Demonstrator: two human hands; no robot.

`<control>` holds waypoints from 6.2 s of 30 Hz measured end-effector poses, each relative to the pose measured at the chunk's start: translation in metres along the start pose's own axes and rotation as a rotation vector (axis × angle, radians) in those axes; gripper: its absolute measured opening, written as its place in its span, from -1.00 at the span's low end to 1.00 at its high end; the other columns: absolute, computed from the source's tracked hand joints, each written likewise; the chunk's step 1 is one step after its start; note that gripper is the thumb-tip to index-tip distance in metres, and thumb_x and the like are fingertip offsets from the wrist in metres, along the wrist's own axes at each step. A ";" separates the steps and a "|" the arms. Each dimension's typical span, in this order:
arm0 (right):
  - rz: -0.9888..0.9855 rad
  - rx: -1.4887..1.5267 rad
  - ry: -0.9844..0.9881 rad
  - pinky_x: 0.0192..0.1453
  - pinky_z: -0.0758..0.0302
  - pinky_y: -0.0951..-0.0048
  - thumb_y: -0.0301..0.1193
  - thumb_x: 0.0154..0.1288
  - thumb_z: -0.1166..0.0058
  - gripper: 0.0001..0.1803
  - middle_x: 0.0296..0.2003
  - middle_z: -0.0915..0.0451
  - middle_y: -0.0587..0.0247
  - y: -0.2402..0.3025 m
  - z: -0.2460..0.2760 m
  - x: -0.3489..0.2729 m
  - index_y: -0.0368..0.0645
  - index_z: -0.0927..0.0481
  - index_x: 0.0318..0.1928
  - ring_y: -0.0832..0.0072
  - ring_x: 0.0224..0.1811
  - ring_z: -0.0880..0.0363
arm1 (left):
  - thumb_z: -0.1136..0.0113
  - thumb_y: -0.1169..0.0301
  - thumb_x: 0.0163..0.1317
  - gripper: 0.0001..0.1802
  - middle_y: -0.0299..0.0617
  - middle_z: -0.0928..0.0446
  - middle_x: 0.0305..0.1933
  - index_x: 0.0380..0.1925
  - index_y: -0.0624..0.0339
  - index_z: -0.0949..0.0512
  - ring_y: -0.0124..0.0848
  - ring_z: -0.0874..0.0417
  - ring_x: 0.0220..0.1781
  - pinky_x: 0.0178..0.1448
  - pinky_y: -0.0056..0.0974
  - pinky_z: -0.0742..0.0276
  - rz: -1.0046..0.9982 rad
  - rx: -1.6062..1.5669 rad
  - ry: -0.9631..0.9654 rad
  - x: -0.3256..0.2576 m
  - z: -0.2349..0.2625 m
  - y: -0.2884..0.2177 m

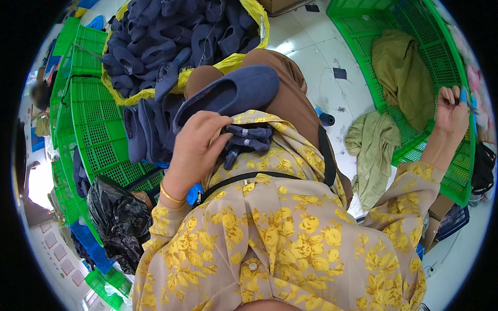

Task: The person sits on the floor and trims loose threads and fabric from dark blue slippers using a small blue tool. They handle the slippers one at a time, picking them from a yellow basket, trimming edges, and placing them back.

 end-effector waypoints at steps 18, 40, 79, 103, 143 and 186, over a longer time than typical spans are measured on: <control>-0.906 -0.486 0.606 -0.53 -0.13 0.69 -0.26 0.28 -0.24 -0.76 -0.49 -0.45 0.59 -0.243 -0.235 -0.180 -0.14 -0.60 -0.16 0.84 -0.56 -0.23 | -0.27 0.63 0.02 -0.81 -0.16 -0.62 -0.22 -0.32 0.24 -0.60 -0.14 -0.61 -0.16 -0.07 -0.20 -0.55 -0.254 0.068 -0.091 0.037 0.008 0.001; 0.315 -0.972 0.839 -0.45 -0.39 0.33 -0.65 -0.20 -0.16 -0.44 -0.45 -0.46 0.25 -0.194 -0.259 -0.199 -0.05 -0.58 -0.05 0.24 -0.48 -0.46 | -0.20 0.51 0.29 -0.79 -0.34 -0.54 -0.30 -0.09 0.33 -0.53 -0.67 -0.49 -0.37 -0.31 -0.55 -0.41 0.779 -1.086 -0.048 0.029 -0.031 0.030; -0.060 -0.744 1.294 -0.19 -0.60 0.28 -0.72 -0.19 -0.06 -0.43 -0.21 -0.68 0.08 -0.166 -0.261 -0.205 -0.20 -0.63 -0.01 0.12 -0.24 -0.66 | -0.14 0.70 0.21 -0.82 -0.21 -0.58 -0.17 -0.19 0.32 -0.59 -0.50 -0.60 -0.16 -0.05 -0.42 -0.51 0.308 -0.902 0.157 -0.001 -0.023 0.017; 0.019 -0.827 1.452 -0.37 -0.50 0.25 -0.64 -0.11 -0.12 -0.55 -0.46 -0.60 0.18 -0.157 -0.270 -0.208 -0.20 -0.63 -0.08 0.16 -0.38 -0.61 | -0.19 0.64 0.22 -0.88 -0.17 -0.62 -0.20 -0.24 0.33 -0.61 -0.42 -0.63 -0.14 -0.01 -0.36 -0.53 0.276 -0.895 0.244 0.000 -0.026 0.016; -0.673 -0.652 1.107 -0.30 -0.43 0.42 -0.72 0.01 -0.07 -0.61 -0.42 -0.54 0.22 -0.202 -0.221 -0.254 -0.11 -0.44 -0.12 0.37 -0.40 -0.56 | -0.18 0.63 0.24 -0.80 -0.31 -0.59 -0.13 -0.13 0.31 -0.58 -0.62 -0.58 -0.16 -0.05 -0.49 -0.53 0.758 -1.229 0.254 -0.046 -0.066 0.013; 0.211 -0.727 0.897 -0.13 -0.51 0.37 -0.65 -0.14 -0.19 -0.57 -0.22 -0.59 0.21 -0.181 -0.256 -0.233 -0.09 -0.59 -0.15 0.24 -0.20 -0.59 | -0.12 0.58 0.24 -0.93 -0.19 -0.60 -0.46 -0.28 0.31 -0.49 -0.56 -0.60 -0.51 -0.38 -0.48 -0.56 0.937 -1.164 0.164 -0.046 -0.085 0.028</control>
Point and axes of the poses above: each hand's wrist, its own x-axis towards the middle knuckle, its own z-axis out of the back of the hand, y = z × x, the point moved 6 cm from there along x, towards the middle knuckle
